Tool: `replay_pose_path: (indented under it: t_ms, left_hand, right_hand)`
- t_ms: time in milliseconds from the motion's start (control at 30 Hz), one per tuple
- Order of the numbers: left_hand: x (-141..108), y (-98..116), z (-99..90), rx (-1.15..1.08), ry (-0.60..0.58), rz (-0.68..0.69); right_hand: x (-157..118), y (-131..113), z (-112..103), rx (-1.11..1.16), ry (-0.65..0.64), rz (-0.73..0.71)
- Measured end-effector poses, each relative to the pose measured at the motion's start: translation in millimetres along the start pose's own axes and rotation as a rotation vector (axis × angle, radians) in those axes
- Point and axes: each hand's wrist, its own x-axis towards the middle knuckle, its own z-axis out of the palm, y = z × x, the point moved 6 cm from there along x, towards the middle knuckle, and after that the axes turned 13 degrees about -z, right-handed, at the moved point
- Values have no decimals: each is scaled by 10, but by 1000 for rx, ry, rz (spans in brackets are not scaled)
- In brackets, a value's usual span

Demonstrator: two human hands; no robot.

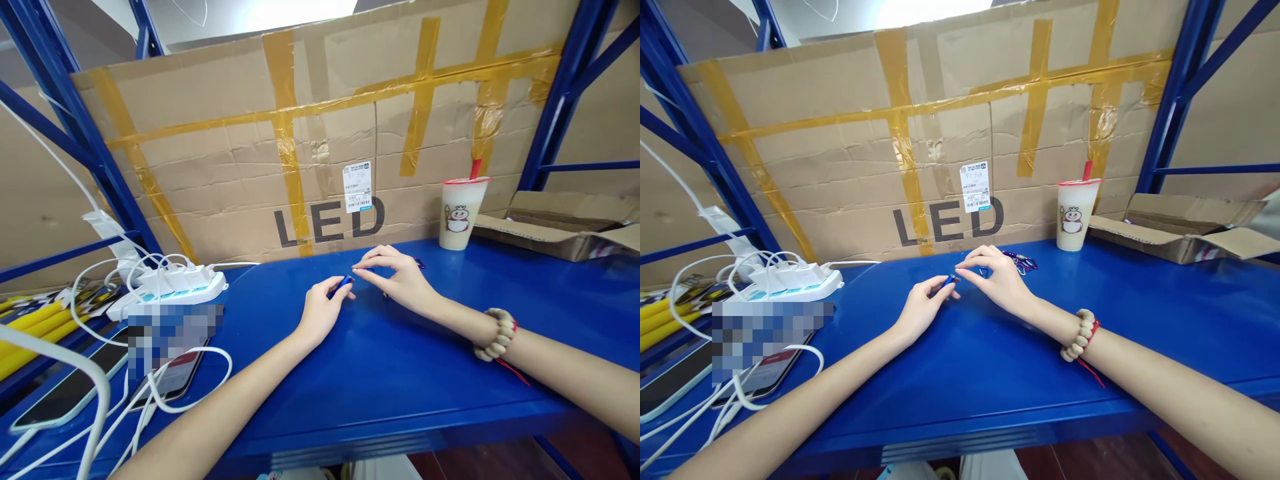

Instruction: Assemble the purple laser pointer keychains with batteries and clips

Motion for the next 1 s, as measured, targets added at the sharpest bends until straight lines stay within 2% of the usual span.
replay_pose_path:
  t_ms: [300, 467, 600, 733, 867, 1000]
  left_hand:
    - [-30, 66, 36, -7, -58, 31]
    - [-15, 51, 22, -23, -43, 32]
    - [4, 22, -2, -55, -8, 16]
    - [11, -9, -12, -92, 13, -28]
    - [11, -24, -6, -113, 8, -58]
    - [9, -21, -4, -104, 5, -58]
  right_hand:
    - [2, -29, 63, 80, -68, 13]
    - [7, 40, 23, -45, -125, 93]
    - [-33, 197, -25, -281, -294, 262]
    - [-96, 307, -34, -384, -438, 374]
    - [-183, 381, 41, -286, -540, 459]
    - [-201, 399, 137, -135, -528, 368]
